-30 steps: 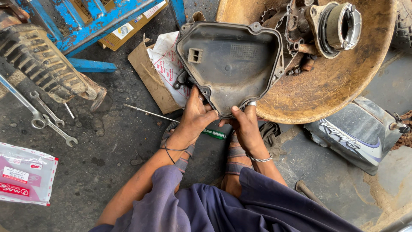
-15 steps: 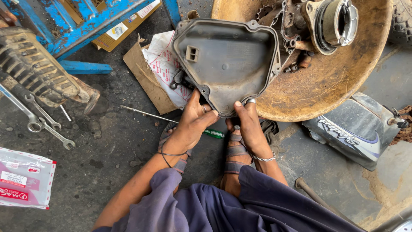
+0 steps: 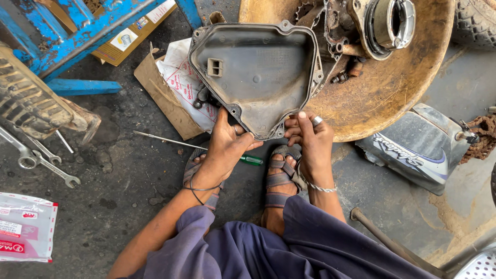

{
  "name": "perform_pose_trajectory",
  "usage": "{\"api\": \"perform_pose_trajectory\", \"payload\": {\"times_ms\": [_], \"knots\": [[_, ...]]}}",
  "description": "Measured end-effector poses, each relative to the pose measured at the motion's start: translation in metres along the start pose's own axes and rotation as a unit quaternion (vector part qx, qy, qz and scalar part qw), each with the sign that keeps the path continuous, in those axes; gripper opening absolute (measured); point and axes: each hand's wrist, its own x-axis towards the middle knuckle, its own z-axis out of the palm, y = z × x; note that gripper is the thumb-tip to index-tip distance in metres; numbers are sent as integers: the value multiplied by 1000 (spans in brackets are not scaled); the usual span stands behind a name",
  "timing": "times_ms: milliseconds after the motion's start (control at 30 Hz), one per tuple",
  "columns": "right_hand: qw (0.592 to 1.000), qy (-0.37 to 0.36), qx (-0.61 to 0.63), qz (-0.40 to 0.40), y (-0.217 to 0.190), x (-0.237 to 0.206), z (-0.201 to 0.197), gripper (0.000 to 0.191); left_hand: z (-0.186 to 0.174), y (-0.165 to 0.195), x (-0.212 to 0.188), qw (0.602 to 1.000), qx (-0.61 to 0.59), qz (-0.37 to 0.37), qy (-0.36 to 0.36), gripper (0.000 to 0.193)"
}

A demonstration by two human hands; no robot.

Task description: The person removes a motorcycle engine cover using a screwdriver, cleans the cover with a cloth, and reattaches it to the engine. The person handles the cover, screwdriver, and cloth while working on the motorcycle.

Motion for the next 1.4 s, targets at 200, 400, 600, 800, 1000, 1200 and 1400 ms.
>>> {"api": "perform_pose_trajectory", "payload": {"times_ms": [200, 400, 600, 800, 1000, 1200, 1400], "knots": [[1000, 8, 21, -15, 5, 2, 8, 17, -2, 0, 0, 1000, 9, -3, -4, 74], [999, 17, -16, -44, 3, -5, 15, 12, -3, -2, 0, 1000, 14, -4, -9, 77], [998, 23, -44, -42, -1, -7, 22, 10, -5, -4, 0, 1000, 10, -6, -6, 76], [998, 14, -47, -30, -5, -12, 24, 15, -5, -2, -1, 1000, 10, -13, 0, 76], [1000, -21, -12, -13, -6, -13, 20, 19, -3, 2, 0, 999, 15, -33, 11, 74], [999, -38, 19, -6, -4, -15, 18, 24, -2, 7, -2, 999, 16, -34, 11, 78], [999, -42, 34, -9, -2, -16, 18, 25, -2, 9, -4, 999, 12, -35, 3, 79]]}}
